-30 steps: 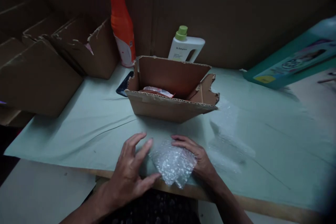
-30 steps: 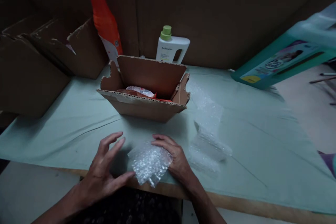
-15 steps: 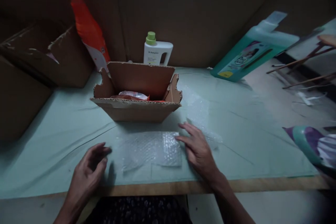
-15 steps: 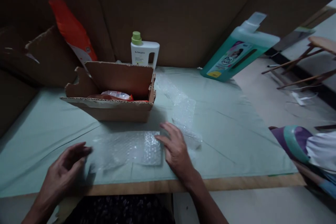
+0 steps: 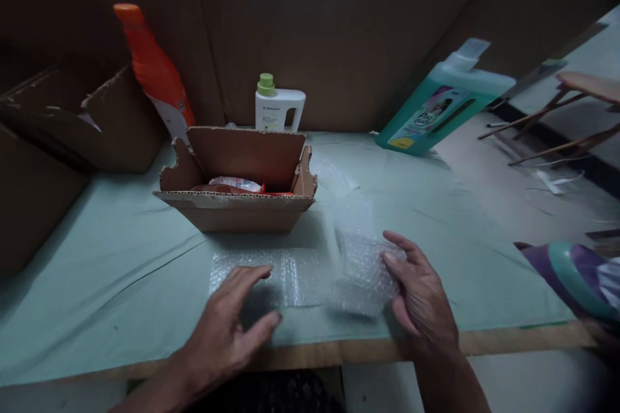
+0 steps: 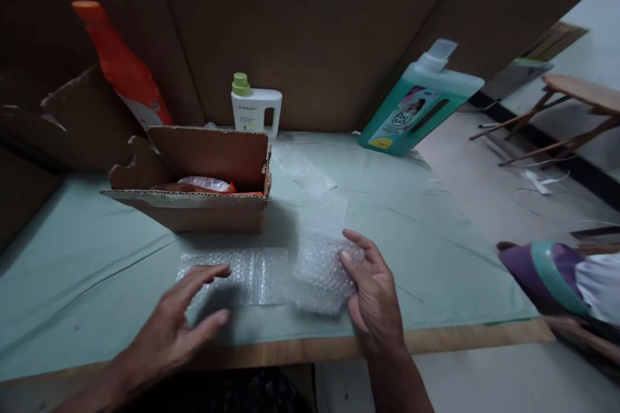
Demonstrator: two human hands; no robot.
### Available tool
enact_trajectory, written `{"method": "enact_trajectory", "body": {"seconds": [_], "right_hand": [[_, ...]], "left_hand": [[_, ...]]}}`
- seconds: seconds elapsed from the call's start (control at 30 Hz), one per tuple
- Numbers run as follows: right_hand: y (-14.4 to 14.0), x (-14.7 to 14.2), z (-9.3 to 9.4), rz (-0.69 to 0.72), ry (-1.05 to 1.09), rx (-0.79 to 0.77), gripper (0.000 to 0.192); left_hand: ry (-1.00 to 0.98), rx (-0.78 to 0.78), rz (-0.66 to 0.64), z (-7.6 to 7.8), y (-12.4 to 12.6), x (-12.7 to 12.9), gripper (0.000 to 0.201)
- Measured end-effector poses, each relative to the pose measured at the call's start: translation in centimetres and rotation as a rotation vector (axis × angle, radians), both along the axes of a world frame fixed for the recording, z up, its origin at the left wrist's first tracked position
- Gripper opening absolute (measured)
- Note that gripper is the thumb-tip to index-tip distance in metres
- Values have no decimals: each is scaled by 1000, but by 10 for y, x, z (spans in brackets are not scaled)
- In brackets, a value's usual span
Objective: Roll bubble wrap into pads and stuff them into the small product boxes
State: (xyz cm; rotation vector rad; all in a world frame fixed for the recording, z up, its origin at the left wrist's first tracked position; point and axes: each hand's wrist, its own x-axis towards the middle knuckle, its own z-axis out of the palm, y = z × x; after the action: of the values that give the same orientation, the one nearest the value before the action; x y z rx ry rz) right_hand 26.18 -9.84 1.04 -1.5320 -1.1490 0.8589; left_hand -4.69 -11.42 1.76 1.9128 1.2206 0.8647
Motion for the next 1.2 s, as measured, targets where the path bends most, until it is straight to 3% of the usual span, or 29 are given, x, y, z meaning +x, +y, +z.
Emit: {"method": "enact_trajectory", "body": {"seconds": [0.07, 0.13, 0.23, 0.37, 0.43, 0.53, 0.63, 0.73, 0.87, 0.93, 1.03, 1.1, 1.2], "right_hand": [[-16, -20, 5, 37, 165, -35, 45], [-35, -39, 2, 131, 280, -84, 44], [-65, -60, -11, 355, 319, -201, 43], [-86, -55, -17, 624, 87, -259, 52], [-81, -42, -11, 657, -63, -214, 43], [-52, -20, -2, 491, -335, -94, 26], [-9, -15, -2, 361, -594, 57, 27], [28, -31, -10, 420, -853, 28, 28], [53, -61, -24, 625, -1122, -81, 15], [55, -69, -27, 636, -1096, 28, 7], [46, -67, -19, 435, -899, 387, 8], [35, -61, -3, 325, -735, 604, 9], [18, -55, 32, 309, -565, 744, 28]], "left_hand": [[-95, -181, -56, -2, -8, 23, 79], [-228, -368, -66, -4, -12, 37, 96], [-385, -573, -8, -5, -9, 34, 77], [-265, -649, 75, -5, 3, -16, 67], [-139, -614, 133, -6, 7, -45, 65], [6, -434, 254, -10, 7, -73, 68], [160, -347, 209, -13, 2, -85, 71], [339, -403, 88, -10, 0, -93, 71], [511, -277, 266, -9, 3, -96, 79], [602, -183, 240, -14, 3, -91, 72], [794, -77, 104, -27, 0, -80, 67], [872, -1, 104, -31, -1, -76, 71], [756, 233, 167, -25, 2, -71, 81]]}}
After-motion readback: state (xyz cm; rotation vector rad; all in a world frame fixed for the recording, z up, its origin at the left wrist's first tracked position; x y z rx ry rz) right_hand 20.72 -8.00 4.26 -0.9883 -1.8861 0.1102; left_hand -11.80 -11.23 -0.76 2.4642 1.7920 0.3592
